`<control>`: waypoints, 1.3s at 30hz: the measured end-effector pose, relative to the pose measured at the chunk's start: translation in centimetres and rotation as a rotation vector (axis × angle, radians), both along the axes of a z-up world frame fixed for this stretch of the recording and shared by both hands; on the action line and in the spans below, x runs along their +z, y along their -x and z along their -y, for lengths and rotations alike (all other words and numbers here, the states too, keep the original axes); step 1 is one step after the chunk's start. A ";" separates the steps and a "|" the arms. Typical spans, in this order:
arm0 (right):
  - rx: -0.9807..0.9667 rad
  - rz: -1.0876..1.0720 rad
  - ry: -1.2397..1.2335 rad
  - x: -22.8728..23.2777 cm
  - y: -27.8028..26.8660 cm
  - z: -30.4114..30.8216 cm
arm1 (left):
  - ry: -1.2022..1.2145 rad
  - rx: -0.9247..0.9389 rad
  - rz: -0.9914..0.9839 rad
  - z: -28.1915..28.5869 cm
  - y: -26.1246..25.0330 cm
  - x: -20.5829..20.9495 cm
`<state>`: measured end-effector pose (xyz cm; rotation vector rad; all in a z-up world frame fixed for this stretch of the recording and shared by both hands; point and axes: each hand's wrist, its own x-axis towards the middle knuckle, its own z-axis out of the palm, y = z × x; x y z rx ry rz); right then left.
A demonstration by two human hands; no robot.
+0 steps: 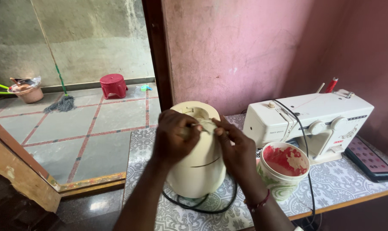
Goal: The person wipes the exterior surfaces and crevices of a mixer grinder base using a white cloth, turning it over several times to clean different sides.
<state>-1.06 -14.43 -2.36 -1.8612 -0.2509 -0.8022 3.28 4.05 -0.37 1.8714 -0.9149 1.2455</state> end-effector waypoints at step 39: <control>0.122 0.422 0.350 -4.3 3.3 0.1 | -0.297 0.272 0.241 -2.1 8.0 -8.3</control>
